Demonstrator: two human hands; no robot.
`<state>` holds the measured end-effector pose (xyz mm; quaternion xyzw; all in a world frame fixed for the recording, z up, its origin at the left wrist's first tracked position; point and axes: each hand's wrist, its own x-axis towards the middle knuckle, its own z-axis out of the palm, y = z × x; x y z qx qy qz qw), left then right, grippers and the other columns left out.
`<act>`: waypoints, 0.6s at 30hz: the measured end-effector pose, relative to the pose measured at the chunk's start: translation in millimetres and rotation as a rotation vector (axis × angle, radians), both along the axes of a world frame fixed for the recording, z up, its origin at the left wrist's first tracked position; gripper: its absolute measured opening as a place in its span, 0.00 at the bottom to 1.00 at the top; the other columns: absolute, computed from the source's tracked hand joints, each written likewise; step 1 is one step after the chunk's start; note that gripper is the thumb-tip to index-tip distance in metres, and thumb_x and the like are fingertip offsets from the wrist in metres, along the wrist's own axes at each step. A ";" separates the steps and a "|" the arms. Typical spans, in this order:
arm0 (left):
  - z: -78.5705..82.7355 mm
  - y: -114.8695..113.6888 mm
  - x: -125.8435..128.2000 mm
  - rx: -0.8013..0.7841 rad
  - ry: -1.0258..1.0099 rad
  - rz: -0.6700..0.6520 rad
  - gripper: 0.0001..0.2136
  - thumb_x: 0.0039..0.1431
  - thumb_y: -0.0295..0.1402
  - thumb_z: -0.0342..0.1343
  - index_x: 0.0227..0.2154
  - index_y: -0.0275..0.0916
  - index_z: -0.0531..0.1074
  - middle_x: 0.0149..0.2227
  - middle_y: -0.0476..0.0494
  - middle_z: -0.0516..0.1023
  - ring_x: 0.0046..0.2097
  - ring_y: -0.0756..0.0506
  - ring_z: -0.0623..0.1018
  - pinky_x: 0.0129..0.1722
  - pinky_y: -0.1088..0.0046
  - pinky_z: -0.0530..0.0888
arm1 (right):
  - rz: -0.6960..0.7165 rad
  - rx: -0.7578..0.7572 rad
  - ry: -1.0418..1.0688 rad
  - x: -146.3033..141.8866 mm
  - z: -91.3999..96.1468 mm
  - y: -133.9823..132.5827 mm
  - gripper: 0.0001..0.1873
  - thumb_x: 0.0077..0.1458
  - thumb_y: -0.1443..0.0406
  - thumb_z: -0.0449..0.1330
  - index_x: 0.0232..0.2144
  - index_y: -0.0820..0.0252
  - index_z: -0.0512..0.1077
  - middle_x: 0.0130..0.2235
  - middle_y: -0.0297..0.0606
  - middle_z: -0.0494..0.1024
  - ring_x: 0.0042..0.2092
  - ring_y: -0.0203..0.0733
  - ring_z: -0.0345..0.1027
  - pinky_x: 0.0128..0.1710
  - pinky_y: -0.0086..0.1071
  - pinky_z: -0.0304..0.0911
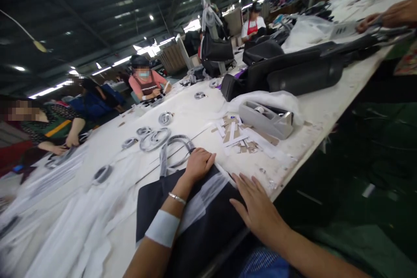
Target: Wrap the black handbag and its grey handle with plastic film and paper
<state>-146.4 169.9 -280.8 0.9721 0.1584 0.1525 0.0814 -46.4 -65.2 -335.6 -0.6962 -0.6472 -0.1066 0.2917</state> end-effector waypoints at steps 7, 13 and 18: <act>-8.4 -1.0 4.8 -0.072 0.001 0.064 0.20 0.71 0.39 0.43 0.35 0.38 0.79 0.35 0.40 0.83 0.42 0.41 0.79 0.49 0.60 0.71 | 0.112 0.057 -0.070 -7.9 15.9 15.6 0.32 0.68 0.59 0.50 0.69 0.64 0.48 0.67 0.50 0.58 0.67 0.50 0.52 0.62 0.48 0.60; 32.3 3.8 -34.5 -0.198 -0.090 0.087 0.15 0.67 0.34 0.51 0.54 0.42 0.72 0.58 0.44 0.74 0.59 0.45 0.73 0.59 0.68 0.69 | 0.135 0.048 -0.130 -1.4 14.1 20.1 0.28 0.69 0.57 0.48 0.66 0.64 0.56 0.65 0.50 0.62 0.65 0.54 0.57 0.61 0.56 0.57; 69.5 -43.9 -127.2 -0.259 -0.233 0.255 0.16 0.69 0.38 0.47 0.56 0.47 0.71 0.55 0.48 0.77 0.57 0.45 0.75 0.58 0.66 0.70 | 0.242 0.148 -0.166 6.2 54.5 32.6 0.25 0.68 0.58 0.47 0.64 0.61 0.60 0.66 0.46 0.62 0.67 0.54 0.52 0.64 0.56 0.49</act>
